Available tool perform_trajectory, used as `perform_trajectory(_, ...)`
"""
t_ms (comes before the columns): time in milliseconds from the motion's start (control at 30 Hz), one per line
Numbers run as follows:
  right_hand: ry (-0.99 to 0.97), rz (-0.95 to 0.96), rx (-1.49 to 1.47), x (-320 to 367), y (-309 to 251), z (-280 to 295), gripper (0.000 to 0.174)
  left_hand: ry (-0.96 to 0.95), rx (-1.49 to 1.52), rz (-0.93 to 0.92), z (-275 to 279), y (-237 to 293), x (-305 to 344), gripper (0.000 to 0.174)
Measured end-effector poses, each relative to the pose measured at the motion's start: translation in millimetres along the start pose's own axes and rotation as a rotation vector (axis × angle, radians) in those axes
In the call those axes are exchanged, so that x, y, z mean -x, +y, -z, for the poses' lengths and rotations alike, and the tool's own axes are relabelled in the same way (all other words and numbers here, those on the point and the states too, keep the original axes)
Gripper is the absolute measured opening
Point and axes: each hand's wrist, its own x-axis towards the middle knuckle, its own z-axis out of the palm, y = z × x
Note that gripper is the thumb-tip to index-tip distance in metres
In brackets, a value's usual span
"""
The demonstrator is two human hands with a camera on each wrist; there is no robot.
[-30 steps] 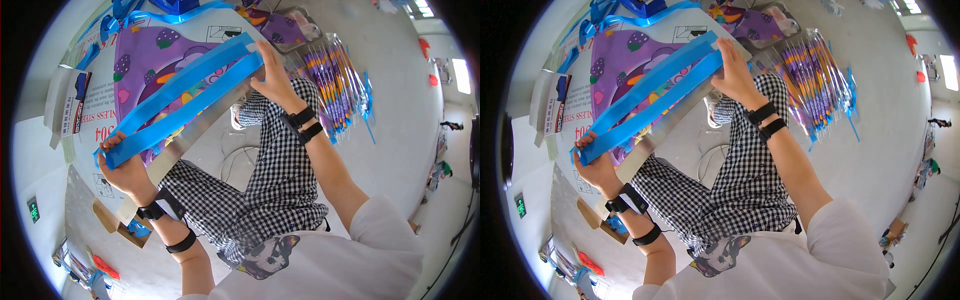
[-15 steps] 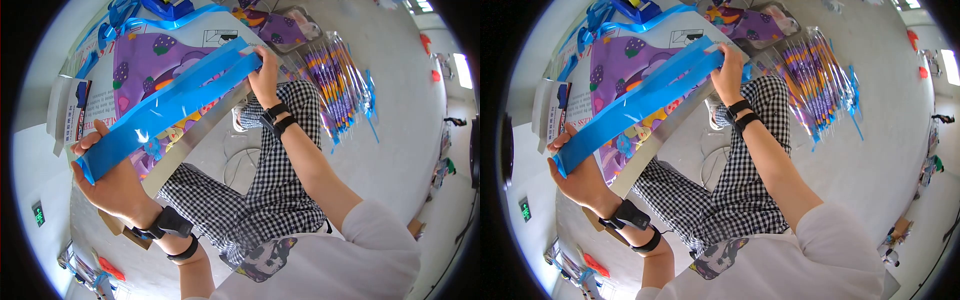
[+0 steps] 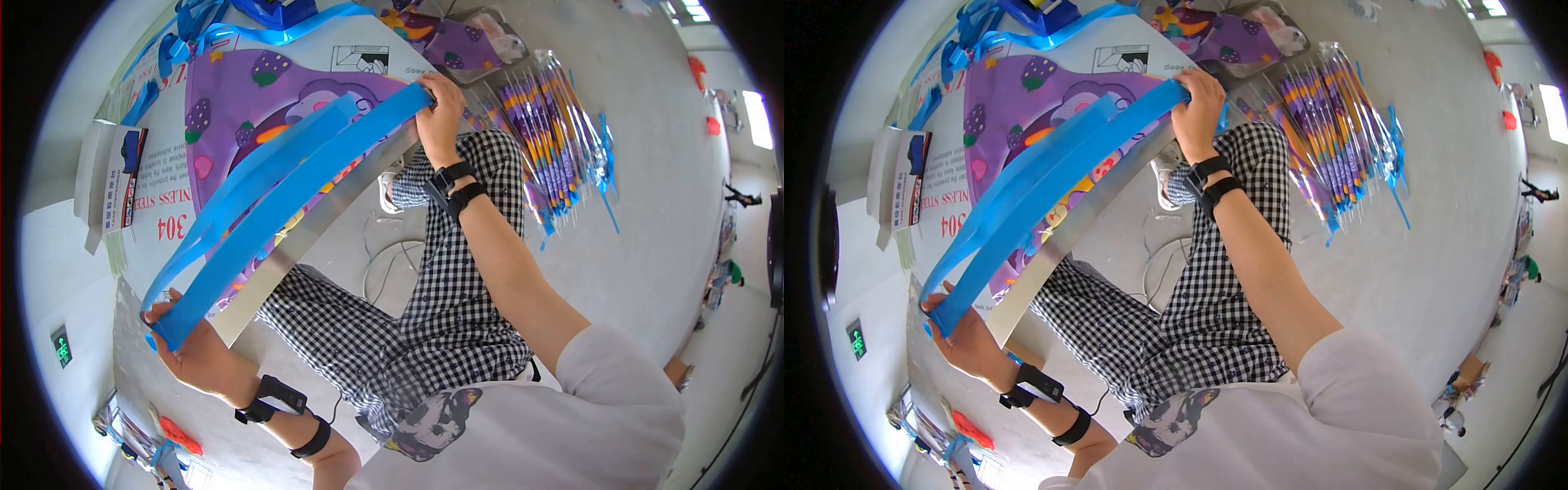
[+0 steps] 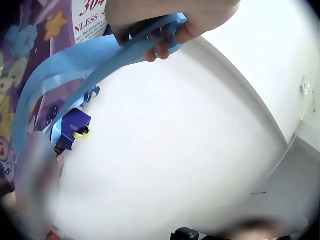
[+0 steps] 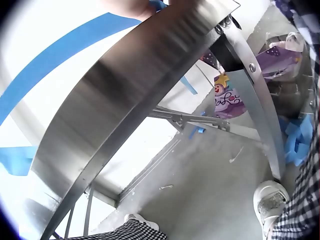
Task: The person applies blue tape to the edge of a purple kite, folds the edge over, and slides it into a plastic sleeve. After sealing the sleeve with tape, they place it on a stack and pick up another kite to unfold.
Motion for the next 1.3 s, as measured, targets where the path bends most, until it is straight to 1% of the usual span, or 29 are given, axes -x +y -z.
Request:
perform_trajectory(67,-0.003,-0.002,0.002,0,-1,0,0.021,-0.115,-0.011,0.054,11,17,0,0.026)
perform_trajectory(100,-0.005,-0.003,0.000,-1,-1,1,0.021,-0.137,-0.027,0.054,18,24,-3,0.026)
perform_trajectory(133,0.012,0.012,0.051,0,-1,1,0.015,-0.157,-0.046,0.052,26,32,-5,0.026)
perform_trajectory(167,0.023,0.031,0.049,-1,1,1,0.016,-0.176,-0.066,0.047,35,40,-6,0.026)
perform_trajectory(233,0.034,0.067,0.023,-3,9,-4,0.019,-0.080,-0.104,-0.028,56,55,-11,0.027)
perform_trajectory(267,0.037,0.077,0.025,-4,11,-5,0.018,-0.027,-0.133,-0.080,67,66,-11,0.028)
perform_trajectory(300,0.034,0.083,0.020,-5,10,-4,0.016,0.056,0.067,-0.051,75,76,-13,0.028)
perform_trajectory(333,0.017,0.081,0.012,-4,11,-4,0.016,0.049,0.177,-0.022,81,82,-15,0.028)
perform_trajectory(367,0.001,0.078,0.006,-4,13,-5,0.016,0.042,0.147,-0.077,92,91,-14,0.029)
perform_trajectory(433,-0.020,0.114,0.068,-1,18,-4,0.017,0.119,0.249,-0.097,99,108,-12,0.031)
perform_trajectory(533,-0.041,0.108,0.094,-2,13,-2,0.019,0.134,0.213,-0.096,133,141,-9,0.036)
perform_trajectory(600,-0.050,0.095,0.063,0,10,-5,0.017,0.125,0.208,-0.075,172,170,-11,0.041)
perform_trajectory(633,-0.047,0.091,0.063,-3,13,-1,0.017,0.129,0.204,-0.047,209,195,-12,0.043)
perform_trajectory(667,-0.012,0.170,0.104,-4,12,-1,0.016,0.133,0.199,-0.019,246,220,-13,0.046)
perform_trajectory(700,-0.006,0.152,0.086,-3,7,0,0.018,0.137,0.195,0.008,281,243,-16,0.048)
perform_trajectory(767,0.012,0.161,0.063,-3,9,-2,0.020,0.259,0.105,0.129,374,303,-21,0.051)
perform_trajectory(800,-0.015,0.144,0.034,-5,8,1,0.022,0.247,-0.002,0.043,355,285,-17,0.051)
perform_trajectory(833,0.011,0.170,0.045,-6,5,1,0.024,0.244,-0.109,-0.044,332,266,-13,0.052)
perform_trajectory(867,-0.017,0.144,0.051,-4,8,1,0.026,0.331,-0.021,-0.057,320,259,-12,0.048)
perform_trajectory(900,-0.061,0.105,0.073,-3,5,4,0.033,0.422,0.058,-0.076,311,255,-12,0.045)
perform_trajectory(1000,-0.113,0.038,0.079,0,-3,9,0.041,0.318,0.145,0.042,291,243,-8,0.036)
perform_trajectory(1100,-0.166,0.003,0.003,0,-1,11,0.044,0.169,0.188,0.181,290,240,-12,0.036)
perform_trajectory(1167,-0.189,-0.036,-0.095,1,1,11,0.046,0.255,0.118,0.044,293,241,-12,0.036)
perform_trajectory(1200,-0.212,-0.005,-0.070,1,3,12,0.047,0.297,0.082,-0.025,293,241,-13,0.037)
perform_trajectory(1300,-0.269,0.079,0.011,-1,8,15,0.051,0.357,0.064,-0.076,295,240,-21,0.037)
